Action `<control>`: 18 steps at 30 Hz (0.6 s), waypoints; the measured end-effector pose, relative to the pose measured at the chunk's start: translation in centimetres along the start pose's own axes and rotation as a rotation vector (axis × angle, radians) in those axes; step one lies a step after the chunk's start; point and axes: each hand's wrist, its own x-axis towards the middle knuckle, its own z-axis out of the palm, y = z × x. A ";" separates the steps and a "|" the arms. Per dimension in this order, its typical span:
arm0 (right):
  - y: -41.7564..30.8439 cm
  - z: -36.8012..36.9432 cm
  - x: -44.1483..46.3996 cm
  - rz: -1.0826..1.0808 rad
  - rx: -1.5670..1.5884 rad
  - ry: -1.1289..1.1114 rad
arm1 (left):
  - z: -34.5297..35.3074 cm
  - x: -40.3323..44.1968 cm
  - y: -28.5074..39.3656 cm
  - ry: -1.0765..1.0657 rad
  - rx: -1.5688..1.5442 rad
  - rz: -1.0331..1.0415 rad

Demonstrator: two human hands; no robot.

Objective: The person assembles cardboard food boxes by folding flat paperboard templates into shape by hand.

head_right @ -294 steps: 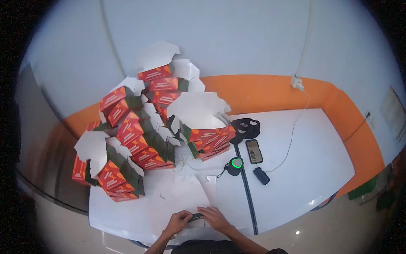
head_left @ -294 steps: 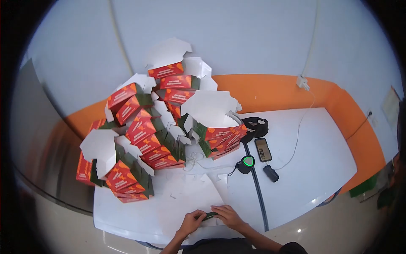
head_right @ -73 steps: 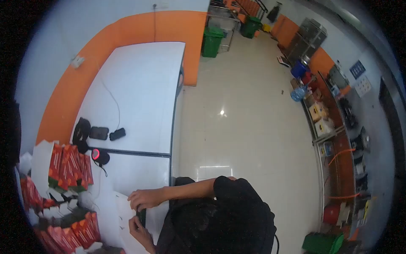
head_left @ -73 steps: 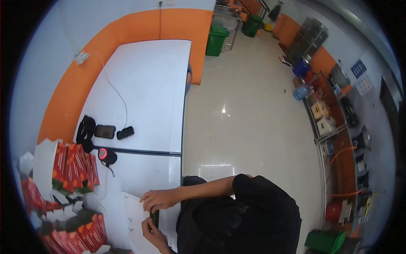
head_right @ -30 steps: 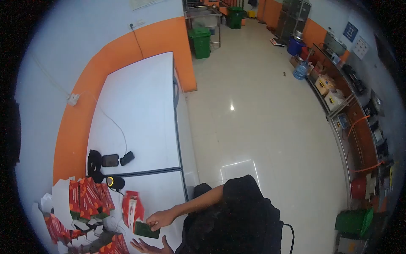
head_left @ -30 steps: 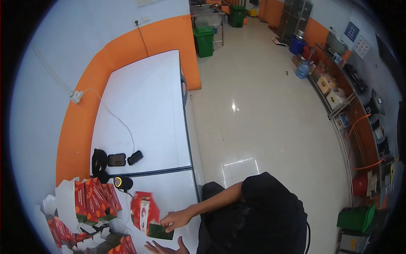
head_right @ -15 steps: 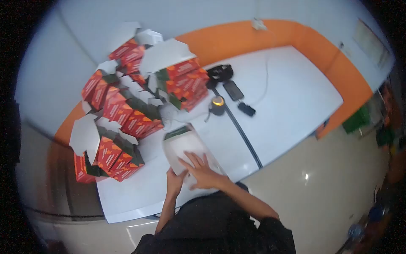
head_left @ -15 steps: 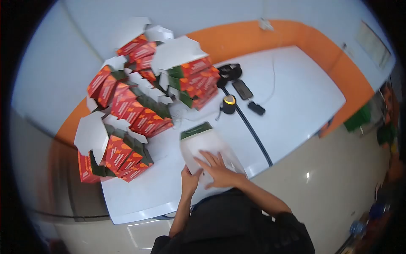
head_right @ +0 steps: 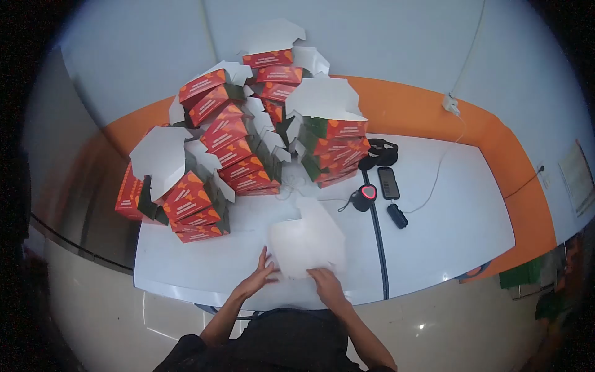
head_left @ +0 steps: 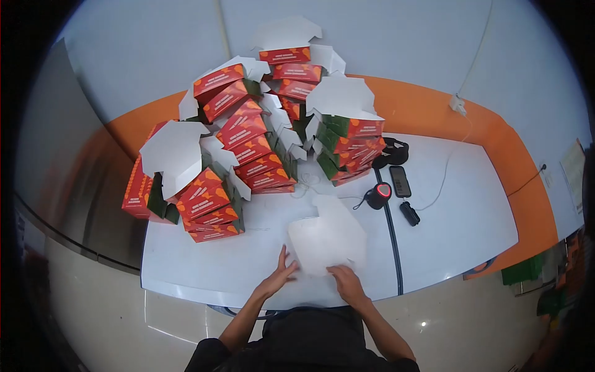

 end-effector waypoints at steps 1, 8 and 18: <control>-0.5 -0.3 0.3 0.065 0.068 0.026 | -0.2 0.2 -0.3 -0.016 0.326 0.266; -2.2 -3.4 1.4 0.377 0.453 -0.274 | 1.4 2.2 1.6 -0.383 1.116 0.924; -1.0 -5.2 0.3 0.538 0.880 -0.035 | 5.8 1.0 4.2 -0.594 0.905 0.837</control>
